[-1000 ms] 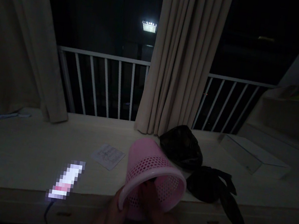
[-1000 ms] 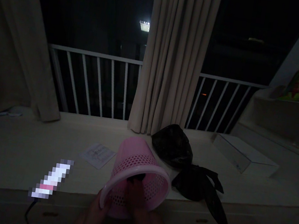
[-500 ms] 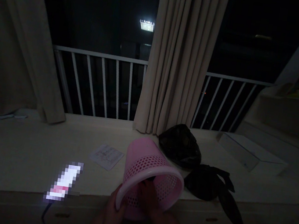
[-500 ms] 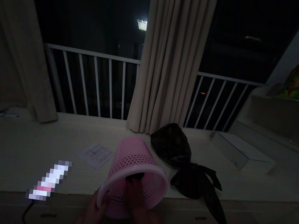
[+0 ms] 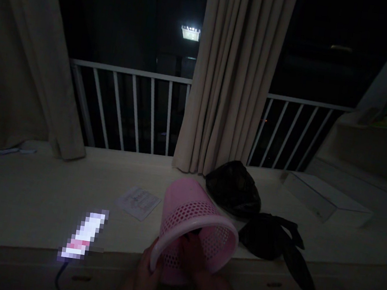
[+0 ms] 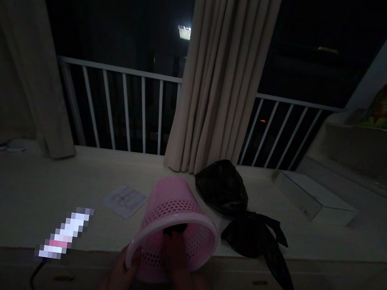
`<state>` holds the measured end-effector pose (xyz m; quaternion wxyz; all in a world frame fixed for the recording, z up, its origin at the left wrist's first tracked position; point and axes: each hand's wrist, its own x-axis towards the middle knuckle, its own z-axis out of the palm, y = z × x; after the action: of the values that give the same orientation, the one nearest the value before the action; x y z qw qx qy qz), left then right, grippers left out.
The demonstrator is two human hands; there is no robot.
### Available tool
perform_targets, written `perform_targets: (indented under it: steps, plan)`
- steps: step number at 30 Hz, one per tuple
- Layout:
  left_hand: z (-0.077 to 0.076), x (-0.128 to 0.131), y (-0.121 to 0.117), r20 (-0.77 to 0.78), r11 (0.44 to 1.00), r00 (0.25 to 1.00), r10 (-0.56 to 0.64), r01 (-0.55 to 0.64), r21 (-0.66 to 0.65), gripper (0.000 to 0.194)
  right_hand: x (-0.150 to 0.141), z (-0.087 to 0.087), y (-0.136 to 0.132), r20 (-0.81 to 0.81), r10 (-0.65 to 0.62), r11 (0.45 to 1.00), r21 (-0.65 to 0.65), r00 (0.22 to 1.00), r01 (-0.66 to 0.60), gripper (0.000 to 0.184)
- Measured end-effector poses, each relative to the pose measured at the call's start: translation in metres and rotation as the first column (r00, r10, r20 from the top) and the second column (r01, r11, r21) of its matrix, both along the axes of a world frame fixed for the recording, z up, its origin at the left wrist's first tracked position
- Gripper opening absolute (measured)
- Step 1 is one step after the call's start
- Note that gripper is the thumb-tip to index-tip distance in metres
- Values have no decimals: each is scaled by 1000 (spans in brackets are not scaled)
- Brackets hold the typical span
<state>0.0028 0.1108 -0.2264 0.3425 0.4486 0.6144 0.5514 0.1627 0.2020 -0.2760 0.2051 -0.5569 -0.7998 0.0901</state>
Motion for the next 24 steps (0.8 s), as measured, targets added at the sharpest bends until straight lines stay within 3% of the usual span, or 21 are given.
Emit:
perform_targets:
  steps: [8,13,24]
  plan:
    - [-7,-4,1,-22,1000,1000,-6,5,-8,68,5,9,-4,21,36,999,-20,999,-36,41]
    - [-1,-4,0,-4,999,999,-36,36,-21,69,4,13,-7,6,42,999,-3,999,-42,41]
    - [0,-5,0,-22,1000,999,-23,22,-16,64,1,-1,1,-9,-32,999,15,999,32,41]
